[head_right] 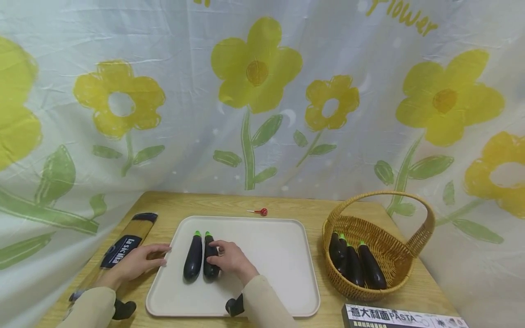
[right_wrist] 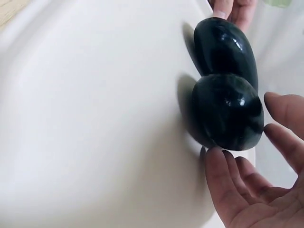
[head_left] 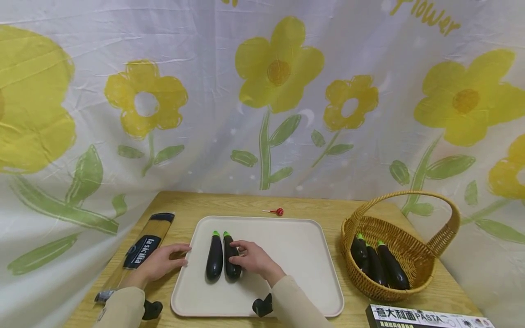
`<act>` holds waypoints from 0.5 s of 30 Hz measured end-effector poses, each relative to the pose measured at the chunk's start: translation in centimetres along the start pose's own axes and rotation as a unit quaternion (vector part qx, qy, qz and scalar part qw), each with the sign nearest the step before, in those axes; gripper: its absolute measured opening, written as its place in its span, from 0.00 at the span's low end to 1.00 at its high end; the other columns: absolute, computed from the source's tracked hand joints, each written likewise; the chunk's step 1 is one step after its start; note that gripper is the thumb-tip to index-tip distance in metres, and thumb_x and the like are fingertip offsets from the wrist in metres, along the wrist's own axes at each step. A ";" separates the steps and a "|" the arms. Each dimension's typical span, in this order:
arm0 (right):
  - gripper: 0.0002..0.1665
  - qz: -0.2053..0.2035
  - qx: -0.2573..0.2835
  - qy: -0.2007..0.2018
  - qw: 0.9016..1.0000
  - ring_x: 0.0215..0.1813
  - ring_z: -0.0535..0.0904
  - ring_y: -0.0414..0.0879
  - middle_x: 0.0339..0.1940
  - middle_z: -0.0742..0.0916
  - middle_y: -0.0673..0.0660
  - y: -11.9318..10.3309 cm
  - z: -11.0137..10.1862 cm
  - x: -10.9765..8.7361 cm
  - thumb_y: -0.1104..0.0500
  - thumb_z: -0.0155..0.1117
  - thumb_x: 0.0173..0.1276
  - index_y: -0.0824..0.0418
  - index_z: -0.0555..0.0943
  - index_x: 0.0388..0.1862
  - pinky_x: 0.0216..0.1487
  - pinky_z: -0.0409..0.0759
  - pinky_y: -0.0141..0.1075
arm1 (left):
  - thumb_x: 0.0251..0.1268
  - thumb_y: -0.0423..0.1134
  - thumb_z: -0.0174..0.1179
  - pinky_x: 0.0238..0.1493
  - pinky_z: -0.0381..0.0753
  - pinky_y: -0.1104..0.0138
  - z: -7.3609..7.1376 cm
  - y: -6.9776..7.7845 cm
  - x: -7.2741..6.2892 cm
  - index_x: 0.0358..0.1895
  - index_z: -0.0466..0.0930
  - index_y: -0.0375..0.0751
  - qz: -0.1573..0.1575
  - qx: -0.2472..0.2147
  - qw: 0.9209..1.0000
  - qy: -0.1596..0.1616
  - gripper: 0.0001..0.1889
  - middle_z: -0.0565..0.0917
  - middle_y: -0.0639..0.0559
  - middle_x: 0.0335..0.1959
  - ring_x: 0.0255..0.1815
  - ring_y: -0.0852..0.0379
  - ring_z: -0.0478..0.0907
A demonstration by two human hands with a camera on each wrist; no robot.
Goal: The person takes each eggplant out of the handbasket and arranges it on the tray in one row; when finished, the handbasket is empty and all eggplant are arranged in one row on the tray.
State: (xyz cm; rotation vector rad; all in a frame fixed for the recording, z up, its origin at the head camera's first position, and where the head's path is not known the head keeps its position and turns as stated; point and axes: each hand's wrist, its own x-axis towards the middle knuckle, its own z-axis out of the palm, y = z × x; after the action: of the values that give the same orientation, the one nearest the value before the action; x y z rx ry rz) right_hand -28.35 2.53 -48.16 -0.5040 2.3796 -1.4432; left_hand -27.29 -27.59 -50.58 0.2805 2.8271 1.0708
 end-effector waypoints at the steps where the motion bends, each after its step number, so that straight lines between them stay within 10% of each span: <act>1: 0.26 0.000 0.002 -0.001 1.000 0.54 0.79 0.56 0.58 0.78 0.67 0.0 -0.1 -0.1 0.60 0.68 0.64 0.60 0.78 0.61 0.45 0.83 0.44 | 0.63 0.41 0.66 0.67 0.62 0.38 0.0 0.0 0.0 0.58 0.80 0.41 0.000 0.000 1.000 0.001 0.20 0.75 0.38 0.64 0.68 0.33 0.65; 15: 0.24 -0.042 -0.030 0.000 0.999 0.53 0.80 0.52 0.59 0.80 0.60 0.9 -4.9 -6.7 0.53 0.67 0.66 0.53 0.79 0.60 0.44 0.82 0.41 | 0.63 0.43 0.66 0.66 0.64 0.38 -0.2 0.0 0.0 0.58 0.80 0.39 0.017 -0.002 1.000 -0.003 0.21 0.76 0.37 0.63 0.67 0.32 0.66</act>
State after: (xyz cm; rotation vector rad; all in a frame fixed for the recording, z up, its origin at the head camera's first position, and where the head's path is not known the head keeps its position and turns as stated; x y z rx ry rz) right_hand -24.70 9.77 -46.29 -0.6264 2.4353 -1.4087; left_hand -27.28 -27.72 -50.44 0.3328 2.8236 1.0801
